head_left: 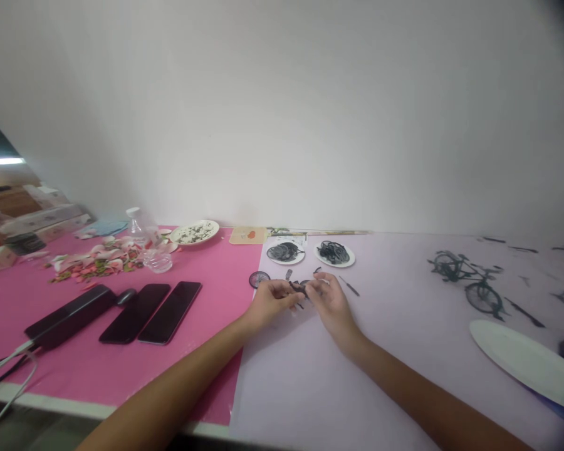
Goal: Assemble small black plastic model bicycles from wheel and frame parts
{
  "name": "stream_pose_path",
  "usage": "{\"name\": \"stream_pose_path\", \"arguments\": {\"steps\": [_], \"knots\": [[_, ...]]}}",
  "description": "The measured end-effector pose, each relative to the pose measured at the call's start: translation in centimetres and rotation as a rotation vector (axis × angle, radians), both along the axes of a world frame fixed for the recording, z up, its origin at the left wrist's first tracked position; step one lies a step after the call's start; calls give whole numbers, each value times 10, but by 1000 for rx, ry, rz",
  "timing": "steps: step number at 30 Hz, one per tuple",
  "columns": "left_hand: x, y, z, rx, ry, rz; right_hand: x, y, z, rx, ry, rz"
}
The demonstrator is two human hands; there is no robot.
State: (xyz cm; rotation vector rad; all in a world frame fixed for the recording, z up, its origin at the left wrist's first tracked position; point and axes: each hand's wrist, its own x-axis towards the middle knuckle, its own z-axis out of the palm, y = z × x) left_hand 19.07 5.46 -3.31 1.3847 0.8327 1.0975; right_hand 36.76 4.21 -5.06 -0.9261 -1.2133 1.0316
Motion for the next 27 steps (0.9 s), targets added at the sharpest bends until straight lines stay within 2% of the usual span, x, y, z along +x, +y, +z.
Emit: {"name": "stream_pose_path", "arguments": {"steps": [6, 15, 27], "knots": [[1, 0, 0, -11, -19, -2, -1, -3, 3, -14, -3, -7], [0, 1, -1, 4, 9, 4, 0, 0, -3, 17, -30, -20], [-1, -3, 7, 20, 25, 19, 0, -1, -1, 83, -111, -41]]}}
